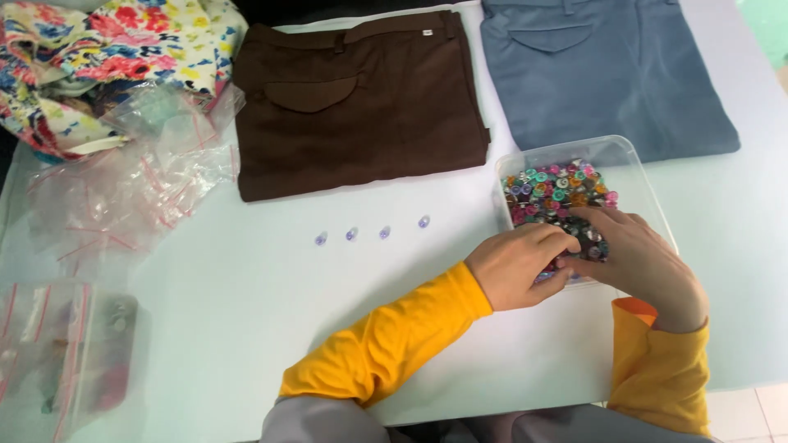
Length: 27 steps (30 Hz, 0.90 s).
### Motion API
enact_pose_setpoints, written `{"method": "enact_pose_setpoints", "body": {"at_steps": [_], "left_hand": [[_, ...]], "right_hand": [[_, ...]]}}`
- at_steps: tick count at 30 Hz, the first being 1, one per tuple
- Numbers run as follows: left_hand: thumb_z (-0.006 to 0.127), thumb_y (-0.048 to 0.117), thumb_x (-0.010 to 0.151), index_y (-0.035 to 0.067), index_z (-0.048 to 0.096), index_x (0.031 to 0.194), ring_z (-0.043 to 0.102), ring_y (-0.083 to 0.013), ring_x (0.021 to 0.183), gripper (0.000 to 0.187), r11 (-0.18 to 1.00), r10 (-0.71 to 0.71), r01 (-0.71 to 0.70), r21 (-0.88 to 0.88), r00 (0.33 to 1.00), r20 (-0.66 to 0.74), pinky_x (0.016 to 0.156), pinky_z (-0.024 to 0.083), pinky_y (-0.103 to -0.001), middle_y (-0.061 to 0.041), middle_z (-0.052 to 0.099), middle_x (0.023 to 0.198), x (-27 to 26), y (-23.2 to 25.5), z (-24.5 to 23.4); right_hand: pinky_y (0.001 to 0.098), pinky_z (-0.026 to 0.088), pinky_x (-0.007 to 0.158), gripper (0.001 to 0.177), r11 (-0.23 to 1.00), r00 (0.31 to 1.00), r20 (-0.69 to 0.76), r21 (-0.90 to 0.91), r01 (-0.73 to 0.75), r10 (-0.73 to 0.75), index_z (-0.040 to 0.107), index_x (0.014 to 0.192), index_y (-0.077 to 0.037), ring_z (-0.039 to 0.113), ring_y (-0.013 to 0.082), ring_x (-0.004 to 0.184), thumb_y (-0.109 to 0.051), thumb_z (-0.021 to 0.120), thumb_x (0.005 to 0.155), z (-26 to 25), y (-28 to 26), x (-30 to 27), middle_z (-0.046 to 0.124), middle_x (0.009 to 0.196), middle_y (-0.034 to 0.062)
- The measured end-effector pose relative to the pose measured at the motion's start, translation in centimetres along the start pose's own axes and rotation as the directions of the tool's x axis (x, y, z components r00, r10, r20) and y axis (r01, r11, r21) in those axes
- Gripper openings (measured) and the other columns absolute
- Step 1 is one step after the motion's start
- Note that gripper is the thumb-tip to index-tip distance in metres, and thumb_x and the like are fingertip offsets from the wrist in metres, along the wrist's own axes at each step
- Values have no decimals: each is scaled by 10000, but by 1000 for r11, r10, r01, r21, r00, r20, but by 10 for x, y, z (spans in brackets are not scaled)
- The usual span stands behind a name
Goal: Sorting buttons from a container and placing them into small plastic bags
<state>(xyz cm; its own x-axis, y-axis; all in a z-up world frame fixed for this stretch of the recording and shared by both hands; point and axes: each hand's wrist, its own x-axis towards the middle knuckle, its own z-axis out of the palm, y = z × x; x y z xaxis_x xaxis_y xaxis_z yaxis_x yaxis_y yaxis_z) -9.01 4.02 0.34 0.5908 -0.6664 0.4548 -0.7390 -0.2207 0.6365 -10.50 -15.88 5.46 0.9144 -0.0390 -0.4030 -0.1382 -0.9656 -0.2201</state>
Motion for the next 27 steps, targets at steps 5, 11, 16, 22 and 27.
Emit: {"method": "enact_pose_setpoints", "body": {"at_steps": [5, 11, 16, 22, 27], "left_hand": [[836, 381, 682, 87, 581, 1244, 648, -352, 1042, 683, 830, -428, 272, 486, 871, 242, 801, 560, -499, -140, 628, 1138, 48, -37, 67], [852, 252, 608, 92, 492, 1140, 611, -284, 797, 662, 633, -406, 347, 692, 910, -84, 562, 504, -449, -68, 503, 927, 61, -20, 73], [737, 112, 768, 100, 556, 985, 559, -236, 573, 283, 582, -243, 367, 725, 930, -276, 427, 457, -441, -60, 492, 764, 55, -31, 85], [768, 109, 718, 39, 553, 1163, 732, -295, 656, 499, 770, -532, 352, 532, 815, 231, 599, 595, -489, -60, 621, 808, 57, -53, 67], [709, 187, 843, -74, 588, 1148, 757, -346, 692, 419, 929, -361, 351, 116, 793, 491, 581, 608, -452, -163, 710, 809, 70, -69, 37]], "right_hand": [[510, 413, 1116, 1031, 990, 990, 3, -5, 140, -140, 429, 1498, -243, 510, 433, 1299, -463, 911, 613, 13, 19, 25, 506, 1469, 120], [545, 466, 1093, 1049, 977, 981, 53, 113, 179, -186, 382, 1503, -168, 570, 464, 1283, -435, 934, 652, 13, 28, 42, 494, 1416, 181], [525, 488, 1059, 733, 949, 970, -3, 208, 237, -242, 505, 1405, -73, 608, 440, 1250, -292, 835, 788, 22, 38, 43, 555, 1338, 195], [450, 556, 953, 533, 887, 980, 12, 429, 173, -197, 614, 1330, -102, 703, 327, 1123, -141, 768, 821, 6, 39, 35, 690, 1186, 121], [263, 542, 503, 337, 729, 976, -101, 651, 211, -192, 684, 1201, -15, 708, 181, 598, -116, 711, 881, 9, 45, 37, 756, 905, 176]]}}
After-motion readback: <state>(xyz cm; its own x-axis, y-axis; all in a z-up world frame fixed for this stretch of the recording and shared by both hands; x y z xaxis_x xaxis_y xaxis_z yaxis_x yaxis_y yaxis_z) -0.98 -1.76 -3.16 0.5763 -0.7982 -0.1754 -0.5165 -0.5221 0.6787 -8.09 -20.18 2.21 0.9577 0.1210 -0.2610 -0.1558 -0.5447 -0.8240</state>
